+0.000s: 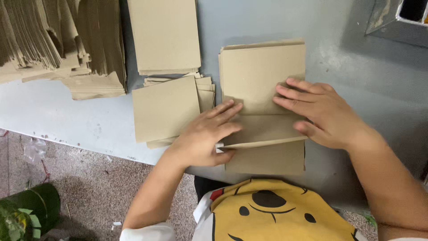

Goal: The person folds kraft paper sheets in half by hand, aligning the edges and pressing the crease flat, then places each folded sheet onto a growing stack of folded pieces on the worktable, repeating the cycle continuously.

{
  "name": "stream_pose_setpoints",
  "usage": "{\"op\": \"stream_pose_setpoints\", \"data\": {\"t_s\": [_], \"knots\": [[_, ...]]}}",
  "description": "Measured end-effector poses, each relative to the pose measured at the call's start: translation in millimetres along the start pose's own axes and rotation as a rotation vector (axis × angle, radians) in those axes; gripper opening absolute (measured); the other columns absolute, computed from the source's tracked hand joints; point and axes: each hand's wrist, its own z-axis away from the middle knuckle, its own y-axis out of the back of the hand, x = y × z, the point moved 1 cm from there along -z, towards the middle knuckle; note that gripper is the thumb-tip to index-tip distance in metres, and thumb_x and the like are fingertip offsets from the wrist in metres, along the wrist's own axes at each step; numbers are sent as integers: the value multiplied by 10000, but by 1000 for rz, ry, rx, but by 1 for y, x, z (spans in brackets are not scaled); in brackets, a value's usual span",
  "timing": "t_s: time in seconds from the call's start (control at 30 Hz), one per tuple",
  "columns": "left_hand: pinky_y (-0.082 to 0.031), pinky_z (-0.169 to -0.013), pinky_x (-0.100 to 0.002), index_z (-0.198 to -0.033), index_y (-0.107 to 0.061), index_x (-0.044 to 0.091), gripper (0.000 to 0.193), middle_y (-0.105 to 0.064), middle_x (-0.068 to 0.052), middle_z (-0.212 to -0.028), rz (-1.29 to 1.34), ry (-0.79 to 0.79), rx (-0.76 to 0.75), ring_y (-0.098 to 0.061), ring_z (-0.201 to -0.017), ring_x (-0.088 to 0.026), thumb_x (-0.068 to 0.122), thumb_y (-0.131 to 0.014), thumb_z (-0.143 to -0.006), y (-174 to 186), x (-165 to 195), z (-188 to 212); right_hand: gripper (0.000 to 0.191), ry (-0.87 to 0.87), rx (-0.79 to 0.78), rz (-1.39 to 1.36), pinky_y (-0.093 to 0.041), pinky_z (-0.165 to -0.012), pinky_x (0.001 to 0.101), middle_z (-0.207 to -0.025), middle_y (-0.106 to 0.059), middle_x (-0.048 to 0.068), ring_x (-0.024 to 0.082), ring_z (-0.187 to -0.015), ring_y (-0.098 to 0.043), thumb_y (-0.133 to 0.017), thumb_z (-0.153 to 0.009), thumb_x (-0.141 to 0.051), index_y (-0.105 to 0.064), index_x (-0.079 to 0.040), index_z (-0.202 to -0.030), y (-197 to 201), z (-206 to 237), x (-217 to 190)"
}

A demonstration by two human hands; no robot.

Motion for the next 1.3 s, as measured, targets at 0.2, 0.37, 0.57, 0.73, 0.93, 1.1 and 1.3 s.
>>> {"op": "stream_pose_setpoints", "data": {"t_s": [0.2, 0.37, 0.57, 0.73, 0.93, 1.1, 1.3], "knots": [[-541, -896, -469, -1122, -550, 103, 246, -691, -239, -1097, 122, 428, -276, -695, -1034, -390, 286, -610, -970, 20, -5, -28, 957, 221, -54, -323, -91, -1169, 626, -1633, -380, 203, 404, -1544, -208, -358, -891, -825, -527, -99, -1493, 7, 10, 32], [-519, -714, -508, -1229, -518, 6, 326, -680, -224, -806, 183, 448, 167, -679, -810, -420, 265, -584, -1043, 20, -33, -63, 634, -522, -65, -565, -485, -1094, 489, -1297, -730, 98, 281, -1232, -665, -815, -757, -407, -677, -99, -1294, -8, 4, 35], [-522, -699, -533, -1158, -528, 39, 353, -727, -187, -843, -57, 570, 241, -697, -808, -417, 289, -681, -962, -13, -52, -85, 782, -364, 581, -475, -475, -1018, 424, -1305, -562, 126, 250, -1220, -558, -746, -847, -187, -321, -48, -1489, -16, -12, -12], [-541, -706, -524, -1275, -470, 88, 437, -737, -178, -846, -47, 593, 222, -717, -830, -398, 250, -708, -946, -15, -54, -87, 362, -13, 442, 388, -483, -1011, 525, -1196, -650, 84, 306, -1183, -617, -834, -742, -175, -670, -159, -1065, -8, -21, -47], [-570, -668, -477, -1511, -404, 91, 695, -634, -191, -1200, -133, 563, 294, -699, -867, -395, 250, -733, -920, -9, -39, -82, 228, 30, 244, 517, -538, -766, 338, -1088, -716, -46, 156, -1054, -651, -723, -897, -215, -762, -149, -1112, -17, -32, -57], [-571, -692, -388, -959, -742, 96, 212, -700, -58, -913, -405, -44, 145, -699, -877, -256, 295, -749, -887, -21, -10, -55, 216, 57, 275, 508, -548, -737, 318, -1079, -712, -35, 159, -1040, -663, -709, -893, -188, -753, -137, -1098, -16, -32, -56], [-594, -783, -316, -1077, -733, 23, 298, -745, -81, -1100, -580, -142, 278, -725, -995, -203, 129, -664, -807, -37, -11, -40, 211, 83, 258, 544, -540, -687, 314, -998, -704, -44, 158, -946, -656, -722, -833, -189, -767, -148, -1034, -22, -38, -54]]}}
